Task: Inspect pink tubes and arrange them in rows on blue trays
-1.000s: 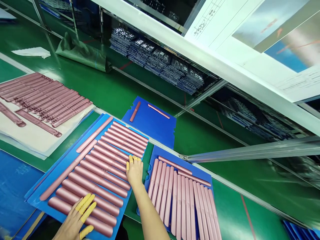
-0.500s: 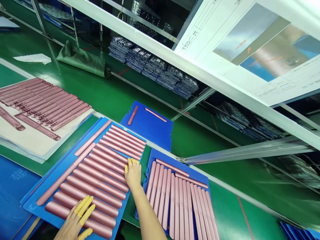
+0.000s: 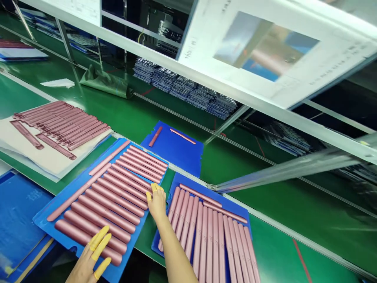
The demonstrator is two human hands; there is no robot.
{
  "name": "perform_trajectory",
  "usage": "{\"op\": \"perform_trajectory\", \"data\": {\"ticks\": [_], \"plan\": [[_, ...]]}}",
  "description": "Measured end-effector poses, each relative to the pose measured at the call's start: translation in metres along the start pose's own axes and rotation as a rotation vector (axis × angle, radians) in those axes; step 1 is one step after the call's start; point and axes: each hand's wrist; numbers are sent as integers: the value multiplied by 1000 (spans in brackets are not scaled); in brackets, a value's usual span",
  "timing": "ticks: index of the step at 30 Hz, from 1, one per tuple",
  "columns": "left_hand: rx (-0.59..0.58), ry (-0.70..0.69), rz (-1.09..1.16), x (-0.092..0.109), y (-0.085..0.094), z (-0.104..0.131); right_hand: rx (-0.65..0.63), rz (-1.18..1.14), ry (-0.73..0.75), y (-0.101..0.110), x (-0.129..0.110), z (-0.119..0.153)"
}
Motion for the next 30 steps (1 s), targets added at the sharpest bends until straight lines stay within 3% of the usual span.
{"op": "perform_trajectory", "data": {"ticks": [2, 4, 8, 11, 14, 16, 19, 25, 30], "plan": [[-34, 129, 92, 28, -9, 0, 38, -22, -46, 24, 29, 18], [-63, 258, 190, 60, -24, -2, 82, -17, -134, 58, 74, 42], [-133, 405, 404, 117, -77, -14, 168, 59, -410, 145, 195, 110], [-177, 525, 484, 136, -124, -29, 198, 138, -659, 209, 285, 169], [-210, 600, 426, 132, -163, -47, 177, 169, -881, 250, 351, 218], [-235, 646, 368, 124, -180, -59, 149, 143, -991, 260, 380, 243], [-271, 695, 279, 113, -193, -76, 121, 51, -1071, 255, 403, 265], [-347, 677, 171, 116, -193, -85, 170, -62, -1079, 225, 413, 275], [-359, 667, 111, 119, -194, -85, 199, -101, -1055, 214, 418, 276]]}}
Point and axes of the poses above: each hand's wrist, its own z-axis away from the middle knuckle, its own y-axis out of the back of the hand, x = y × z, and after that the axes turned 7 degrees about x, right-handed
